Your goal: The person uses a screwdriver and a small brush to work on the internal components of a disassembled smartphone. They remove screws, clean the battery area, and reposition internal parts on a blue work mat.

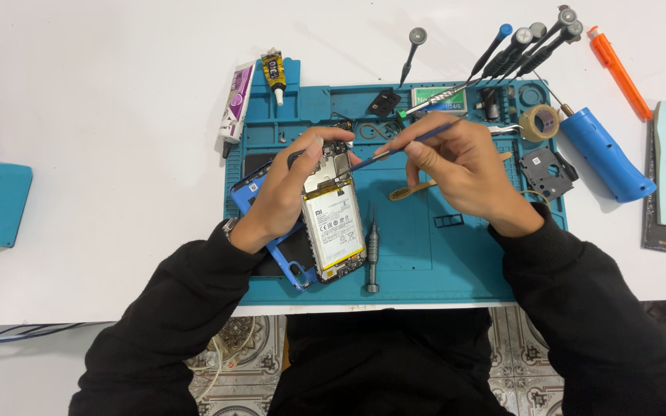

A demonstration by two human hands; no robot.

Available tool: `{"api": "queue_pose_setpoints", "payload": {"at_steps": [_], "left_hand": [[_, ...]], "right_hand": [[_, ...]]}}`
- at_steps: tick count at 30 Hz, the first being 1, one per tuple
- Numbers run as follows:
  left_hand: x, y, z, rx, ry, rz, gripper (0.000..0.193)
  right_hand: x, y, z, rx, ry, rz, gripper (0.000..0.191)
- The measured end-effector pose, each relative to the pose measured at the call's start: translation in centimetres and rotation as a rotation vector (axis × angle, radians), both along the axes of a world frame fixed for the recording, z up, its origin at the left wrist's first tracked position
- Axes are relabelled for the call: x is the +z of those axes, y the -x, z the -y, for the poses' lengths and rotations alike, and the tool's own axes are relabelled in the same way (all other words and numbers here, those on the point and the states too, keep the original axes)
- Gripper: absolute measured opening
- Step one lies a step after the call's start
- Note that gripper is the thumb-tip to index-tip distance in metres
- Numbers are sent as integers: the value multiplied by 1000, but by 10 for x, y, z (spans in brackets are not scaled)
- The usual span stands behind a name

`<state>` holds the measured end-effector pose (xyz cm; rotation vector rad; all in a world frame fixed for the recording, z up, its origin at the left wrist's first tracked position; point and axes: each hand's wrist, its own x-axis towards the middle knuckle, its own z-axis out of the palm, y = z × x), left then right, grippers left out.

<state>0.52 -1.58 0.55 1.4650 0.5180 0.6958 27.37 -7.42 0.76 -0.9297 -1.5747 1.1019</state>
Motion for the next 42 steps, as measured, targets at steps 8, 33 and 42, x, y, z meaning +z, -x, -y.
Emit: {"api": "queue_pose_setpoints", "payload": {"at_steps": [8,33,42], "left_hand": [[3,3,1,-4,-11,-39,53],[0,2,0,5,-5,-26,50],[1,1,1,-26,13,5,49]], "right_hand": [[0,2,-2,5,65,-12,16],[4,9,-6,-158,323,-104,24],[-1,2,-7,-223,244,-189,19]]}}
